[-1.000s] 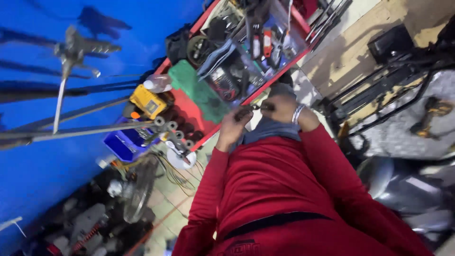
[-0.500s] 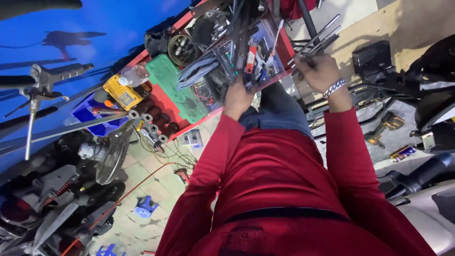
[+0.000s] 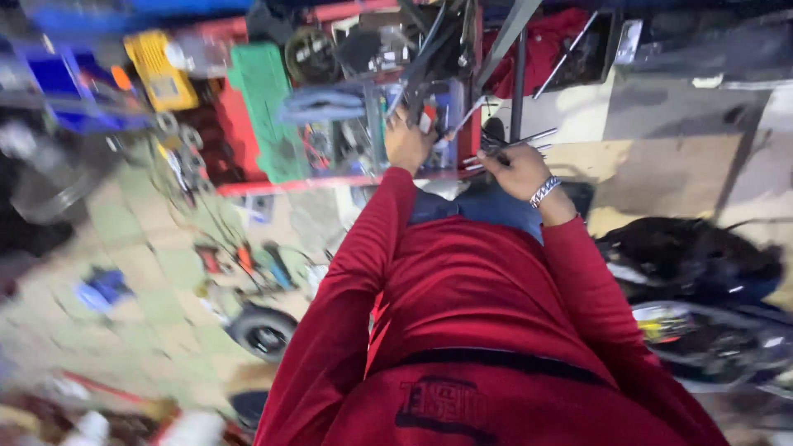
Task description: The person works on a motorcycle in a workshop, using a wrench to tighten bolts on the handlebar area. They retrieve a tool from a wall rack and later use a screwdriver to adjust components within the motorcycle's front assembly.
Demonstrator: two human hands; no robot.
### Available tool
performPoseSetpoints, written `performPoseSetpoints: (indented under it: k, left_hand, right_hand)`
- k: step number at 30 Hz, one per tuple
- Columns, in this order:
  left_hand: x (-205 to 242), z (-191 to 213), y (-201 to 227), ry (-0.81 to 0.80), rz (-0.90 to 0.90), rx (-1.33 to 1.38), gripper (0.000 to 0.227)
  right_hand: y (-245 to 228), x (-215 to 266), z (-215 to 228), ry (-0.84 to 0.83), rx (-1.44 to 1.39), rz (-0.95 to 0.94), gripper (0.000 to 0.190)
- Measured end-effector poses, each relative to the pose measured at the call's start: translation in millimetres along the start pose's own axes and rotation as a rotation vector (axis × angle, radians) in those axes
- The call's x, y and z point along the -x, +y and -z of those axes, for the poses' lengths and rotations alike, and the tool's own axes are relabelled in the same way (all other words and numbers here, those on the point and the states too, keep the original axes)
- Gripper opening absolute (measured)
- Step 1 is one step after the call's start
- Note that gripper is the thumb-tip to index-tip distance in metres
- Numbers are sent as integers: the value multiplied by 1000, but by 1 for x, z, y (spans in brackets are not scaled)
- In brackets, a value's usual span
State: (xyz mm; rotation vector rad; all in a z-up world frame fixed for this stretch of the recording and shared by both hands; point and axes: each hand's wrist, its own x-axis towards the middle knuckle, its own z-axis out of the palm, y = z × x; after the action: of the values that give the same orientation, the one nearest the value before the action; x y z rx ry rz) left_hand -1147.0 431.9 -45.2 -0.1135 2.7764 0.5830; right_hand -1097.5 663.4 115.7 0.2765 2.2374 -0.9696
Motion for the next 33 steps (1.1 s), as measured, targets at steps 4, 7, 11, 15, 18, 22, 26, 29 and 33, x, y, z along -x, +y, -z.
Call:
performPoseSetpoints:
  k: [4,7,11,15,18,22,26,29,33]
  left_hand:
    - [20,7,11,-38,200,131,98]
    - [31,10,20,-6,279,119,98]
    - [16,4,23,-23,329,101,100]
    - [-65,-126,-57,357,63,107,53]
    - [-67,-94,-29,15,224,61,52]
    - [-55,-59,3,-46,355,155,97]
    - [-49,-59,11,52,191,111,29]
    - [-41,-45,21,-43,186,108,33]
    - [-47,-3,33,-288,69,-156,29]
  right_hand:
    - [-17,8,50,-172,49,65,50]
    - [-19,4,61,-294,42,114,48]
    - [-7,1,48,-318,110,222,50]
    - [11,-2,30,-275,124,191,62]
    - [-8,16,31,-285,157,30,53]
    - [-7,22,23,-167,174,2,53]
    - [-21,32,29,-147,90,-21,49]
    - [-9,37,28,-146,62,-15,49]
    - [3,25,42,-193,145,50,53]
